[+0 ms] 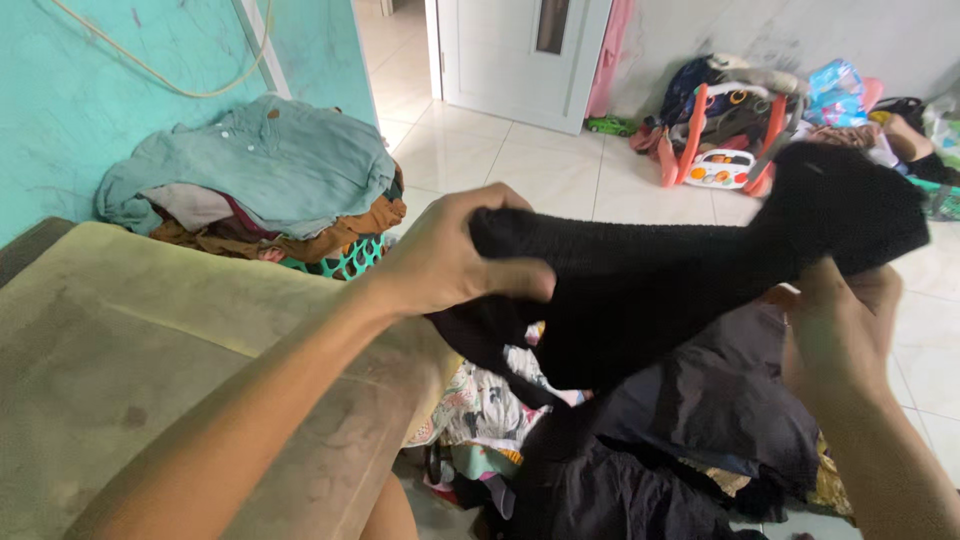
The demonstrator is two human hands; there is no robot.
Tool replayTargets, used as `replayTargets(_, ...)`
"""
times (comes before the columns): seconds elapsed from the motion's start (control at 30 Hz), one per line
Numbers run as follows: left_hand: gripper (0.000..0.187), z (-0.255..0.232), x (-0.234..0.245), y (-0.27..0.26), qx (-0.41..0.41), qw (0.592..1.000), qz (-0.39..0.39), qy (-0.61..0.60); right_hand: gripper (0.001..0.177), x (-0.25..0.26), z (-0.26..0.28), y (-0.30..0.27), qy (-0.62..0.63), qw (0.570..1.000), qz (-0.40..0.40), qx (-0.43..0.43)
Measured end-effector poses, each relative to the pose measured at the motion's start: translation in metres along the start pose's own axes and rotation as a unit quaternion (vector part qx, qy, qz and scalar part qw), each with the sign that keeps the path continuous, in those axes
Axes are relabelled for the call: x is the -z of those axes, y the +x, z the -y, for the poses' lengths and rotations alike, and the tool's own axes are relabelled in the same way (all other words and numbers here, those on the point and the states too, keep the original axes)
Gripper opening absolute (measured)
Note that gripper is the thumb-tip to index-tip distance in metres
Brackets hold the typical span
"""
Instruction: The person sorts through a pile of clothes, picking up individual items like shirts, pants, and underwear, unfolding them to identify them, and then placing them into different stacks on the floor.
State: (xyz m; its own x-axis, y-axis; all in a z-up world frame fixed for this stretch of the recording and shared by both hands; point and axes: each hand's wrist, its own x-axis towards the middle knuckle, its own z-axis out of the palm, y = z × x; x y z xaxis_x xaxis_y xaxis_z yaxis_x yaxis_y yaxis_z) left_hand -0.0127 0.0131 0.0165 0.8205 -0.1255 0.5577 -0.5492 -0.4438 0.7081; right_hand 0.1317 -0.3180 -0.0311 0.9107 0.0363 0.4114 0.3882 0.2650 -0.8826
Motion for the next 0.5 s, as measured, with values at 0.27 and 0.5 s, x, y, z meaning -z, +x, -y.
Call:
replayTargets(0.27,0.047,-0.023,0.014,0.001,0.115,0.961,0.059,0.244,0.018,0.032,0.000,-0.006,-0.243,0.949,0.077,0.184)
replayTargets(0.5,0.047,0.021,0.051,-0.017,0.068,0.962,0.046,0.260,0.023,0.104,-0.020,0.018,-0.219,0.971,-0.076,0.055)
